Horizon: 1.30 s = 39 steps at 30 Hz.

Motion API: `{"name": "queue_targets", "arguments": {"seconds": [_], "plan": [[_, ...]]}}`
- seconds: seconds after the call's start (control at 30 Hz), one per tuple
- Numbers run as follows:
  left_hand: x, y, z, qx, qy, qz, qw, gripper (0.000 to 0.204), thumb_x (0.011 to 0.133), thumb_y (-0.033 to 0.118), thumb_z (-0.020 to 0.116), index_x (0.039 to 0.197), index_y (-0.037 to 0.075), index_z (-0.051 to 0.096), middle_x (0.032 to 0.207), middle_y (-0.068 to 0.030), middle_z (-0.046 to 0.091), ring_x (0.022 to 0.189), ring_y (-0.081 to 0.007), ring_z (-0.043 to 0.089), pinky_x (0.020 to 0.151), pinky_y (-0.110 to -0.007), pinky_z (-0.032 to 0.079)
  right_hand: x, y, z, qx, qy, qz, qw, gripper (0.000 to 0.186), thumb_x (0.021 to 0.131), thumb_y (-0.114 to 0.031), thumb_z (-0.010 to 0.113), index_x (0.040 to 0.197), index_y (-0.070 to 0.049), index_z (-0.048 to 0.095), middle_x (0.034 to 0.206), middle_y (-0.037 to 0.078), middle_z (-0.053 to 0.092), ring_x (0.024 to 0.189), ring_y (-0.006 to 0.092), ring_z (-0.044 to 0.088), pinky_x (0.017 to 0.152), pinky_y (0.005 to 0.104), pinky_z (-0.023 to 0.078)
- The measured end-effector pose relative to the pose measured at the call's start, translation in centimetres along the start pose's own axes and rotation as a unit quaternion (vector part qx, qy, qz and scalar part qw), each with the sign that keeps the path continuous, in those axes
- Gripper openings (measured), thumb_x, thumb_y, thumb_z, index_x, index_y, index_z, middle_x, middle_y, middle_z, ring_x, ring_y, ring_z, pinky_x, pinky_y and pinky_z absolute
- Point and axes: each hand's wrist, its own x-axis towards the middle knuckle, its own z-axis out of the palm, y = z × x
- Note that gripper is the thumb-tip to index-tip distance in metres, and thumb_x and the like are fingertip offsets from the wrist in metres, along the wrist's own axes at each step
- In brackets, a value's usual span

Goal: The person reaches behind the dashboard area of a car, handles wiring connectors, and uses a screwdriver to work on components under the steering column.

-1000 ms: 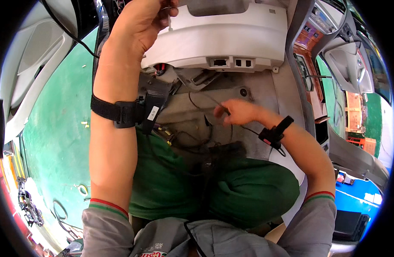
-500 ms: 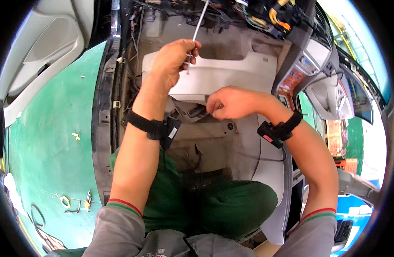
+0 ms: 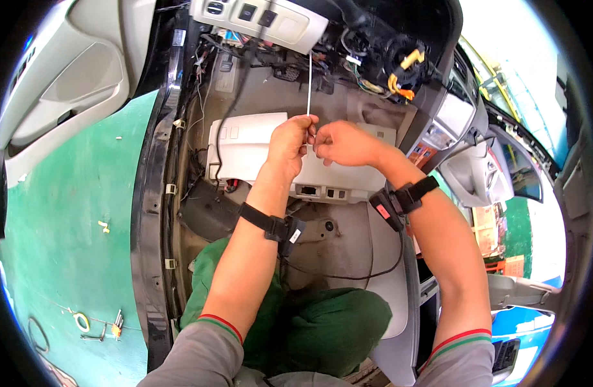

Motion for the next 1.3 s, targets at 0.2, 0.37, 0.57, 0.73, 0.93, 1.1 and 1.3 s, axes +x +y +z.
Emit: {"name": "queue_targets", "arguments": {"seconds": [0.2, 0.37, 0.57, 0.73, 0.93, 1.1, 1.3], "plan": [[1.1, -1.5, 0.5, -0.005, 0.102, -0.030, 0.994, 0.017, 0.087, 0.009, 0.052, 0.098, 0.002, 0.063, 0.069, -0.0005, 0.054, 0.054, -0.0082, 0.045, 0.045, -0.022, 0.028, 5.9, 6.1, 1.4, 0.226, 0.223, 0.042, 0.947, 0.019, 0.086, -0.015, 0.058, 0.095, 0.000, 0.064, 0.086, 0.008, 0.068, 0.073, 0.0158, 0.066, 0.067, 0.0301, 0.052], [2.5, -2.4, 0.0, 0.169, 0.093, -0.024, 0.981, 0.021, 0.088, 0.010, 0.054, 0.105, 0.002, 0.063, 0.070, -0.0001, 0.055, 0.053, -0.0076, 0.045, 0.046, -0.021, 0.032, 9.9, 9.4, 1.5, 0.571, 0.226, 0.045, 0.788, 0.022, 0.093, -0.016, 0.054, 0.104, 0.002, 0.057, 0.093, 0.011, 0.067, 0.079, 0.0186, 0.066, 0.068, 0.0302, 0.054], [4.3, -2.4, -2.4, 0.275, 0.112, 0.025, 0.954, 0.021, 0.090, 0.008, 0.054, 0.107, 0.003, 0.065, 0.067, 0.0021, 0.053, 0.051, -0.0047, 0.041, 0.046, -0.019, 0.030, 14.2, 10.8, 0.2, 0.672, 0.324, -0.043, 0.664, 0.015, 0.092, -0.011, 0.055, 0.099, 0.001, 0.058, 0.088, 0.009, 0.066, 0.074, 0.0171, 0.065, 0.062, 0.0289, 0.054], [5.0, -2.8, -3.5, 0.366, 0.127, 0.055, 0.920, 0.023, 0.091, 0.006, 0.054, 0.111, 0.000, 0.063, 0.066, 0.0023, 0.051, 0.053, -0.0049, 0.042, 0.047, -0.019, 0.030, 15.6, 12.1, -0.8, 0.663, 0.393, -0.053, 0.635, 0.018, 0.090, -0.010, 0.056, 0.103, 0.002, 0.059, 0.097, 0.010, 0.066, 0.084, 0.0188, 0.064, 0.070, 0.0305, 0.054], [4.7, -2.7, -4.7, 0.416, 0.160, 0.152, 0.882, 0.023, 0.092, 0.006, 0.052, 0.111, -0.001, 0.062, 0.067, 0.0008, 0.051, 0.053, -0.0061, 0.043, 0.048, -0.020, 0.032, 19.5, 12.1, -1.7, 0.754, 0.366, -0.049, 0.543, 0.023, 0.086, -0.017, 0.061, 0.106, -0.006, 0.061, 0.107, 0.005, 0.063, 0.095, 0.0189, 0.057, 0.076, 0.0343, 0.051], [4.2, -3.0, -4.1, 0.432, 0.163, 0.192, 0.866, 0.020, 0.093, 0.004, 0.049, 0.109, 0.000, 0.062, 0.070, 0.0011, 0.052, 0.054, -0.0048, 0.042, 0.048, -0.018, 0.031, 20.0, 13.5, -3.0, 0.827, 0.275, -0.024, 0.489, 0.027, 0.083, -0.017, 0.063, 0.108, -0.010, 0.061, 0.120, 0.005, 0.057, 0.110, 0.0200, 0.050, 0.089, 0.0356, 0.044], [4.0, -3.0, -1.7, 0.491, 0.165, 0.213, 0.829, 0.020, 0.095, 0.004, 0.049, 0.109, 0.001, 0.062, 0.070, 0.0011, 0.054, 0.054, -0.0038, 0.042, 0.049, -0.018, 0.030, 21.4, 13.8, -3.5, 0.926, 0.182, -0.085, 0.320, 0.023, 0.080, -0.013, 0.064, 0.103, -0.012, 0.062, 0.114, 0.003, 0.058, 0.104, 0.0177, 0.049, 0.089, 0.0337, 0.039]]}}
